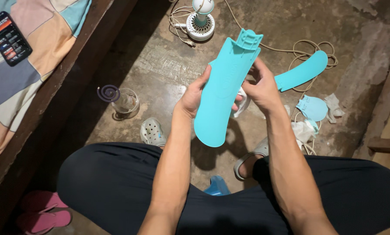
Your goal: The person sits on a small stool and wipes a light blue plastic fan blade with a white cloth. They hold the blade with one hand and scrub its surface with the other, flipping it over to clean both sides. Other fan blades and a disassembled fan motor are visible on the floor nearby.
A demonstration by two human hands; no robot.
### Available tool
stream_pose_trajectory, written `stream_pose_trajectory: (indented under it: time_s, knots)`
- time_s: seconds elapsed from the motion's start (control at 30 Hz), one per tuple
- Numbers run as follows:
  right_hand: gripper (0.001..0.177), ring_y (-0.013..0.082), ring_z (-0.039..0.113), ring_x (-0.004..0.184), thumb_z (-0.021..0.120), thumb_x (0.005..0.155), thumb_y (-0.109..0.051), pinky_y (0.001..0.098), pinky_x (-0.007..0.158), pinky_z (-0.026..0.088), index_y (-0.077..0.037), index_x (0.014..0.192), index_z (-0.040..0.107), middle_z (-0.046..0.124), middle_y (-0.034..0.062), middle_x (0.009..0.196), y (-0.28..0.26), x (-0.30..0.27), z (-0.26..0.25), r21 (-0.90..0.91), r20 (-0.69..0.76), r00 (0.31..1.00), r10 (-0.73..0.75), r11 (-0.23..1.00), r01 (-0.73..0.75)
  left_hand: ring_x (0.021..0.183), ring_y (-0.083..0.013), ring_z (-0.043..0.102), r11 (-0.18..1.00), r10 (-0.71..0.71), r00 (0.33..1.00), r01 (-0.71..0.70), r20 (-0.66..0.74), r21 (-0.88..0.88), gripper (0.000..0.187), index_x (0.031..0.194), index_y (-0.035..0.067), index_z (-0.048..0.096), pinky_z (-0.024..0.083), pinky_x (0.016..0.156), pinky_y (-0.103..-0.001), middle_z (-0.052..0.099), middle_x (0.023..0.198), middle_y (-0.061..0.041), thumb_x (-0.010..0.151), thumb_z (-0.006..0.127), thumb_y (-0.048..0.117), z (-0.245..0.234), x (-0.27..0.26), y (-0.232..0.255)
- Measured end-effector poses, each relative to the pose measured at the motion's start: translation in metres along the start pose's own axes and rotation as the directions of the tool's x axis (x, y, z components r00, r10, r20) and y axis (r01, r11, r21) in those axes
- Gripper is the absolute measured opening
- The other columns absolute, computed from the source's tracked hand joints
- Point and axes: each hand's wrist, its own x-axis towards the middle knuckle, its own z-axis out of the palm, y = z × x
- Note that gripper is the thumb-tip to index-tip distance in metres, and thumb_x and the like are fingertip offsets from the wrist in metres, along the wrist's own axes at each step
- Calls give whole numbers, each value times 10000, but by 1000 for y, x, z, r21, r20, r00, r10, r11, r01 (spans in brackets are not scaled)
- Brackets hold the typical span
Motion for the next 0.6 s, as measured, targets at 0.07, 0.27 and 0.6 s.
stream_pose_trajectory:
  time_s: [0.07, 0.27, 0.6]
  knots:
    - [317, 78, 677, 985, 693, 904, -90, 247, 907, 556, -7, 1210, 684, 722, 24, 1118, -6, 0, -2, 18, 50, 989, 137, 990, -138, 944, -422, 730, 1000, 11, 1000, -11, 4, -5, 802, 1512, 5, 475, 589, 900, -529, 697, 1201, -292, 1068, 309, 653, 1, 1, -1]
    - [164, 93, 605, 719, 716, 908, -137, 271, 635, 471, -4, 992, 766, 713, 58, 833, 1, 1, -2, -273, -333, 920, 205, 913, -303, 989, -413, 731, 999, 40, 994, -42, -100, -24, 779, 1513, -7, 478, 589, 883, -569, 687, 1240, -250, 1071, 326, 617, 4, 5, -4]
    - [131, 106, 573, 798, 734, 1027, -91, 281, 694, 473, -1, 996, 643, 647, 46, 917, 30, 4, -14, -106, -297, 948, 116, 982, -154, 913, -412, 732, 995, -46, 995, 53, -88, 79, 773, 1468, 7, 524, 600, 863, -499, 705, 1146, -286, 1060, 378, 647, -5, 7, -9]
